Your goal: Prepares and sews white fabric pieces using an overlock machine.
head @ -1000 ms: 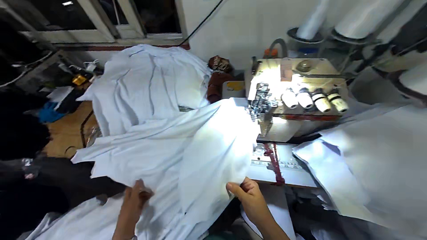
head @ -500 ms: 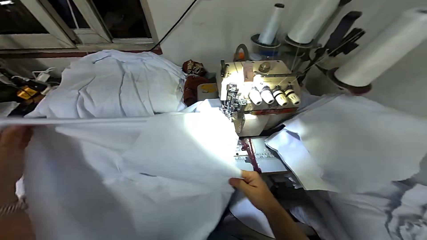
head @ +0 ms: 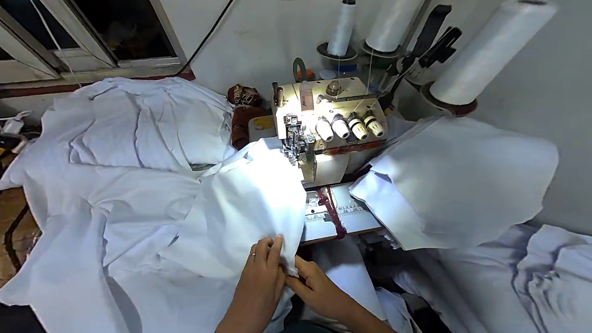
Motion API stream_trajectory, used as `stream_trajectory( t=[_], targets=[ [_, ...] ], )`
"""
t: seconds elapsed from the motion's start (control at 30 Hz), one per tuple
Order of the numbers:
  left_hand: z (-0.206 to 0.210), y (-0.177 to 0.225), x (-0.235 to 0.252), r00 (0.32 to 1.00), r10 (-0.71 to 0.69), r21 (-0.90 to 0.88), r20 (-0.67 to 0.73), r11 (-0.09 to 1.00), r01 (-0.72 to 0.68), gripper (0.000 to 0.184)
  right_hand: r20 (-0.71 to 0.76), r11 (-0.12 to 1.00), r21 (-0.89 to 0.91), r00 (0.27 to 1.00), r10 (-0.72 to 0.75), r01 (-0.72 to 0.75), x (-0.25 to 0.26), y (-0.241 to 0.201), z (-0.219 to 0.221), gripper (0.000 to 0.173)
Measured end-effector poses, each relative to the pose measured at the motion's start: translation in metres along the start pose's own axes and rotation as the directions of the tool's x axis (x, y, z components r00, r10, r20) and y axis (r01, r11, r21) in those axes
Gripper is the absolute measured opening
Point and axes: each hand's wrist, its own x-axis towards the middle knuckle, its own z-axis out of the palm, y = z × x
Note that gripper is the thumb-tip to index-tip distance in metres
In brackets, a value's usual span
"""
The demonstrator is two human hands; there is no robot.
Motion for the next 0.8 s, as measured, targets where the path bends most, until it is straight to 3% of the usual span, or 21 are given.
stream_trajectory(
  t=[0.1,0.2,0.23,0.3,0.33,0.37,0.43,0.5,0.53,0.6,0.67,0.7,0.77,0.8],
  targets=[
    [0.004,-0.011,0.002,0.995,0.028,-0.021,-0.094,0.999,-0.030,0.031,0.019,1.000,0.018,1.000,-0.003,0.002,0.000,0.000,0.000,0.037],
    [-0.020,-0.026,0.016,0.986,-0.166,-0.314,-0.028,0.938,0.149,0.025,0.019,0.999,0.031,1.000,-0.017,0.016,0.002,0.001,-0.002,0.036],
    [-0.037,-0.033,0.024,0.957,-0.282,-0.511,0.073,0.813,0.278,0.024,-0.001,0.998,0.057,1.000,-0.027,0.027,0.003,0.003,-0.002,0.033],
    [-0.078,-0.044,0.043,0.865,-0.413,-0.816,0.284,0.370,0.445,0.027,-0.061,0.988,0.144,0.997,-0.041,0.049,0.004,0.008,-0.001,0.027],
    [-0.099,-0.047,0.053,0.842,-0.428,-0.865,0.328,0.222,0.449,0.030,-0.082,0.980,0.191,0.996,-0.041,0.056,0.004,0.009,-0.001,0.027],
    [-0.117,-0.049,0.062,0.832,-0.446,-0.879,0.329,0.178,0.443,0.032,-0.106,0.972,0.227,0.994,-0.039,0.062,0.005,0.010,-0.001,0.028],
    [-0.139,-0.056,0.083,0.833,-0.469,-0.791,0.294,0.369,0.487,0.035,-0.157,0.968,0.244,0.987,-0.024,0.062,0.009,0.012,0.000,0.030],
    [-0.144,-0.076,0.107,0.810,-0.465,-0.577,0.358,0.571,0.584,0.025,-0.180,0.970,0.239,0.984,0.004,0.040,0.014,0.015,0.001,0.032],
    [-0.145,-0.087,0.116,0.789,-0.462,-0.498,0.406,0.611,0.615,0.022,-0.182,0.971,0.236,0.983,0.015,0.029,0.015,0.015,0.000,0.032],
    [-0.155,-0.095,0.125,0.811,-0.380,-0.570,0.446,0.577,0.584,0.028,-0.171,0.972,0.231,0.985,0.009,0.032,0.017,0.014,-0.002,0.033],
    [-0.169,-0.095,0.128,0.882,-0.251,-0.744,0.399,0.473,0.471,0.038,-0.122,0.965,0.255,0.992,-0.028,0.059,0.015,0.009,-0.006,0.031],
    [-0.173,-0.096,0.132,0.898,-0.238,-0.763,0.370,0.474,0.439,0.035,-0.106,0.961,0.269,0.994,-0.041,0.068,0.014,0.007,-0.007,0.030],
    [-0.167,-0.101,0.142,0.871,-0.353,-0.615,0.342,0.616,0.492,0.021,-0.112,0.958,0.281,0.993,-0.029,0.060,0.013,0.008,-0.008,0.027],
    [-0.161,-0.105,0.146,0.825,-0.445,-0.495,0.347,0.661,0.564,0.014,-0.127,0.958,0.283,0.992,-0.013,0.049,0.013,0.010,-0.006,0.025]
  ],
)
